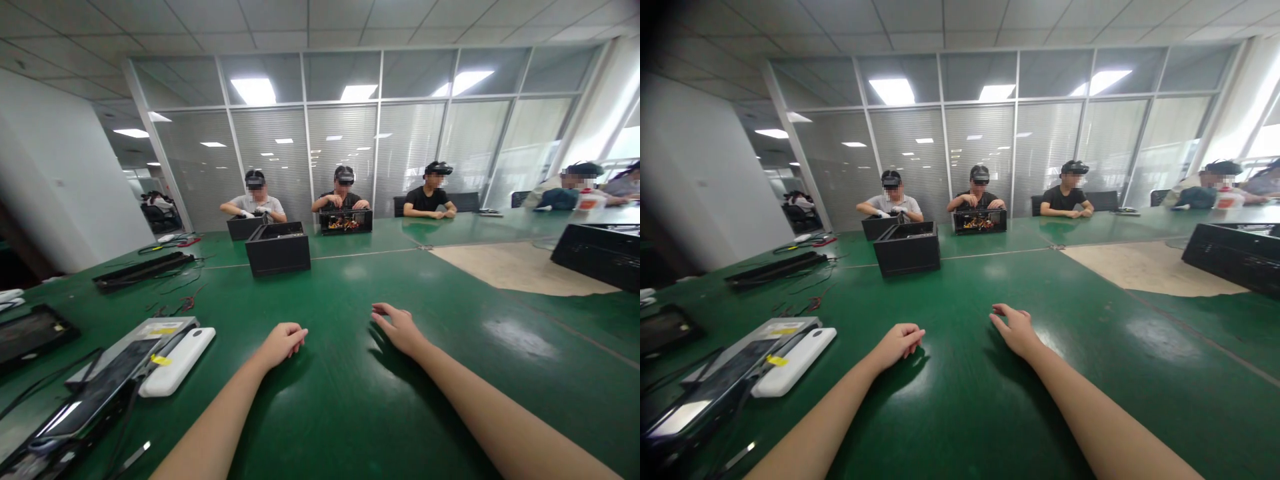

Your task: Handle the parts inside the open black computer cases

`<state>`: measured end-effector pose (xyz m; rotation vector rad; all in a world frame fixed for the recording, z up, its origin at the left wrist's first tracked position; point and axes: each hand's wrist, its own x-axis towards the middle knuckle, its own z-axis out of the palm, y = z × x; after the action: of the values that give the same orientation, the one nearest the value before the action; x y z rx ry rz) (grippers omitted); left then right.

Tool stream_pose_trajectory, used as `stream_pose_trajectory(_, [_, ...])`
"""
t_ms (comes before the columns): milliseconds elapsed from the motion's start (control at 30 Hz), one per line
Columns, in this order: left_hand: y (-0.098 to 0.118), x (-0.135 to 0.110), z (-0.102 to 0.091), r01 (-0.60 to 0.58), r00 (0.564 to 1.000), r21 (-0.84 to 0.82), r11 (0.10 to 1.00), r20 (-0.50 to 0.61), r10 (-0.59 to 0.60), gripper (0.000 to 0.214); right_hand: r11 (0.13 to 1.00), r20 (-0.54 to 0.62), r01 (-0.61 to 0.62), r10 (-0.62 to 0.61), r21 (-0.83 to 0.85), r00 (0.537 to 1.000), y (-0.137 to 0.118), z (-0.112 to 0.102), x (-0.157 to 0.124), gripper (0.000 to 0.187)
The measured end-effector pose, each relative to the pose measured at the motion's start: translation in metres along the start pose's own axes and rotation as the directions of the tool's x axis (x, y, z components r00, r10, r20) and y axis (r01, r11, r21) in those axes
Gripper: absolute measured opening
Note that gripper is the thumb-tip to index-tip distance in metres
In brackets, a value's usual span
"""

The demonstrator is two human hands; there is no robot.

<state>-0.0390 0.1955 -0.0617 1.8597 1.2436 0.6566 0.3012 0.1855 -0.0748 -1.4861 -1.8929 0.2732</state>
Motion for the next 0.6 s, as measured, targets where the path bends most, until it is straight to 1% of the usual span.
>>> stream_pose_trajectory(133, [0.003,0.003,0.002,-0.012,1.000,0.125,0.992,0.016,0.010,0.047,0.999,-0.023,-0.025,0.026,0.038,0.999,0.005,-0.003,0.003,0.040])
stream_pose_trajectory(333, [0.010,0.005,0.001,0.013,0.999,0.196,0.981,0.040,-0.021,0.045,0.997,-0.023,-0.040,0.042,0.070,0.999,0.005,-0.002,0.003,0.037])
stream_pose_trajectory(533, [0.013,0.002,0.001,-0.056,0.998,0.277,0.959,0.033,0.049,0.045,0.995,-0.023,-0.045,0.047,0.089,0.999,0.004,-0.001,0.003,0.035])
stream_pose_trajectory(600, [0.013,0.002,0.002,-0.061,0.998,0.297,0.953,0.031,0.054,0.044,0.995,-0.024,-0.047,0.049,0.092,0.998,0.005,0.000,0.003,0.035])
